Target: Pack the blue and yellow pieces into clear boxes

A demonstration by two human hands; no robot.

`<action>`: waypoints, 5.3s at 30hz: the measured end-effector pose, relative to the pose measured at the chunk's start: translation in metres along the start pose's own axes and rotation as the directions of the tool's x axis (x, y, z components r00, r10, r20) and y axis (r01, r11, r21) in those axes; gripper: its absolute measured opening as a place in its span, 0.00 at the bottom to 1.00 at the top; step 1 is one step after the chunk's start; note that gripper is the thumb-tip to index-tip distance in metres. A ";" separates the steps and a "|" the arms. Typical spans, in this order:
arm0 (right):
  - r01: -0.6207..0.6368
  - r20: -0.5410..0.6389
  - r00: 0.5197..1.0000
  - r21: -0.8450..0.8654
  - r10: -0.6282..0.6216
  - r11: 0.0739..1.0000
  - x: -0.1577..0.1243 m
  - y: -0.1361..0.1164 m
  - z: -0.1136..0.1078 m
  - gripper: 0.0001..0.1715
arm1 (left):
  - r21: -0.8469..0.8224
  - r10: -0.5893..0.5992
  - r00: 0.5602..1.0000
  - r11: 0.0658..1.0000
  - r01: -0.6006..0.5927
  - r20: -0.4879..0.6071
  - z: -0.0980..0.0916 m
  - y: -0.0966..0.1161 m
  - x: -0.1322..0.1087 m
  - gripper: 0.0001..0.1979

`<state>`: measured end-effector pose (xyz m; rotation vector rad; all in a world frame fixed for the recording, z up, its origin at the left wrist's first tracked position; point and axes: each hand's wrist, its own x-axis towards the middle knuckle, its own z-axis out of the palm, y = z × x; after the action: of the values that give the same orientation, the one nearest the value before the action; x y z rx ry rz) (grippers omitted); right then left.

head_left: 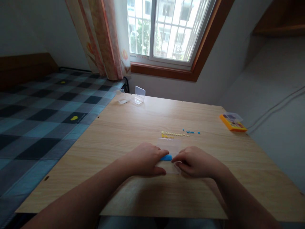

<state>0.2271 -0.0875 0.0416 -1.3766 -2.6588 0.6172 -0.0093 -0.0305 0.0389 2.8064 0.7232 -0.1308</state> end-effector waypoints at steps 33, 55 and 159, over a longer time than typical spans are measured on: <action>0.101 -0.596 0.800 0.006 -0.077 0.995 -0.009 0.020 -0.005 0.14 | -0.004 0.019 1.000 1.000 -0.019 -0.010 -0.001 0.000 0.000 0.24; -0.589 -0.569 0.622 0.111 0.537 0.800 0.040 0.125 0.037 0.31 | -0.017 0.004 1.000 1.000 -0.005 -0.005 -0.004 -0.002 0.000 0.26; -0.019 0.041 0.999 -0.052 0.021 0.998 0.006 -0.008 0.008 0.14 | -0.033 0.006 1.000 0.999 -0.006 0.001 -0.001 0.001 0.002 0.26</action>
<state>0.2156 -0.0898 0.0368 -1.4199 -2.7148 0.5897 -0.0070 -0.0302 0.0393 2.7768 0.7099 -0.1177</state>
